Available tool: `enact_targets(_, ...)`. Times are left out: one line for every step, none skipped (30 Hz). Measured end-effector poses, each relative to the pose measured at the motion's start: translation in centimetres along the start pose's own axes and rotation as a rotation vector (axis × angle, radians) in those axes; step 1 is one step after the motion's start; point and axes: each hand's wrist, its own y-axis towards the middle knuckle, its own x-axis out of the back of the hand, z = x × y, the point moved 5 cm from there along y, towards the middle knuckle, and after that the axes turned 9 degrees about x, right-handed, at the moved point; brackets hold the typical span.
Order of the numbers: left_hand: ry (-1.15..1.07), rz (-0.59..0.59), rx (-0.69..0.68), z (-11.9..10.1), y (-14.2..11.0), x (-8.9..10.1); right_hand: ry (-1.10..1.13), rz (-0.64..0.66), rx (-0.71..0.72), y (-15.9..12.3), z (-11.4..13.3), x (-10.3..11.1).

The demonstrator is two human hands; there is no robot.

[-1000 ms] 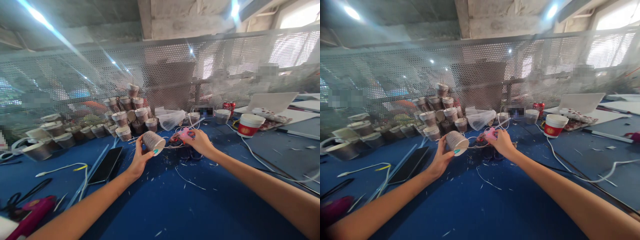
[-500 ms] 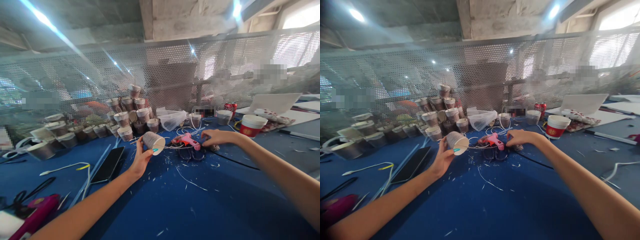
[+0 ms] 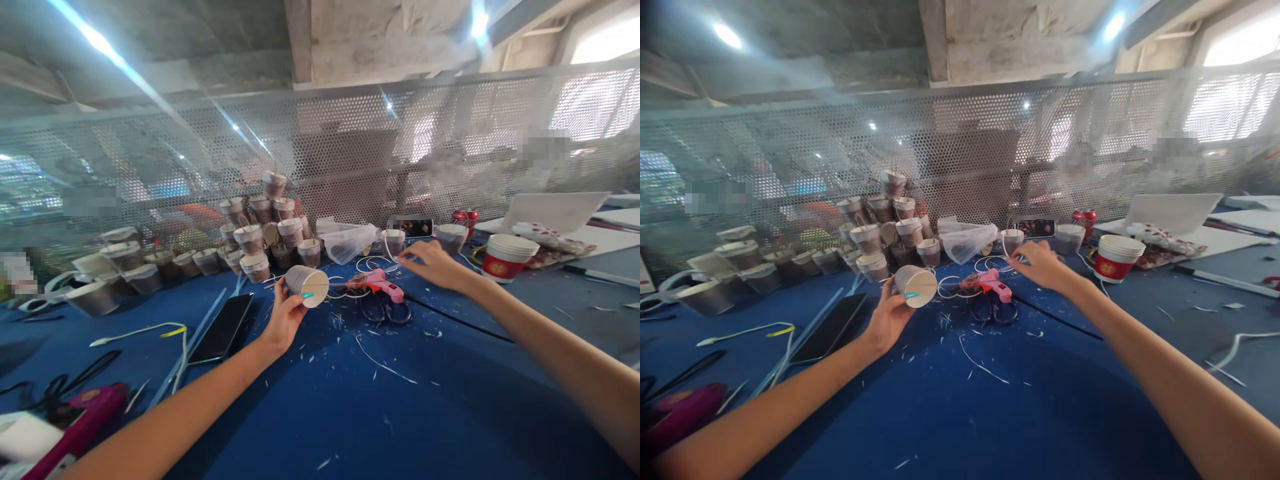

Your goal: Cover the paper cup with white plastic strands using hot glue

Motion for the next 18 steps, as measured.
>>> enact_targets(0.005,0.001,0.000,0.0,0.0,0.0,0.085,0.054,0.071,0.0,1.7,-0.4)
enact_targets(0.011,0.002,-0.003,0.0,0.0,0.1,0.154,0.100,0.141,0.0,3.5,-0.8)
enact_targets(0.017,0.002,-0.005,0.0,-0.1,0.1,0.197,0.131,0.201,-0.1,5.3,-1.1)
enact_targets(0.020,0.004,-0.007,0.0,-0.1,0.2,0.213,0.176,0.267,-0.2,7.0,-1.4)
enact_targets(0.018,0.004,-0.008,0.0,0.0,0.3,0.210,0.246,0.338,-0.5,8.5,-1.8)
enact_targets(0.014,0.004,-0.010,0.0,0.0,0.5,0.188,0.289,0.385,-0.6,9.6,-2.1)
enact_targets(0.007,0.000,-0.014,0.0,0.1,0.6,0.154,0.316,0.414,-0.7,10.2,-2.4)
enact_targets(-0.004,-0.008,-0.022,-0.1,0.1,0.8,0.115,0.325,0.422,-0.8,10.4,-2.4)
enact_targets(-0.018,-0.018,-0.035,-0.2,0.2,1.0,0.076,0.314,0.401,-0.6,10.0,-2.3)
enact_targets(-0.035,-0.031,-0.052,-0.3,0.2,1.2,0.040,0.292,0.357,-0.4,9.3,-2.0)
enact_targets(-0.052,-0.050,-0.070,-0.6,0.2,1.3,0.010,0.266,0.286,-0.2,8.2,-1.5)
enact_targets(-0.069,-0.073,-0.085,-0.8,0.2,1.4,-0.014,0.251,0.187,0.1,6.7,-0.9)
enact_targets(-0.086,-0.100,-0.094,-1.0,0.1,1.5,-0.038,0.242,0.099,0.3,5.1,-0.2)
enact_targets(-0.100,-0.126,-0.096,-1.2,0.1,1.6,-0.054,0.249,-0.007,0.5,3.5,0.5)
enact_targets(-0.113,-0.148,-0.093,-1.4,0.0,1.6,-0.044,0.257,-0.104,0.6,1.9,1.1)
enact_targets(-0.122,-0.163,-0.086,-1.5,-0.1,1.7,-0.003,0.243,-0.190,0.7,0.5,1.8)
enact_targets(-0.127,-0.173,-0.077,-1.6,-0.2,1.7,0.063,0.226,-0.278,0.8,-0.7,2.3)
enact_targets(-0.128,-0.177,-0.069,-1.7,-0.2,1.8,0.075,0.216,-0.314,1.0,-1.5,2.7)
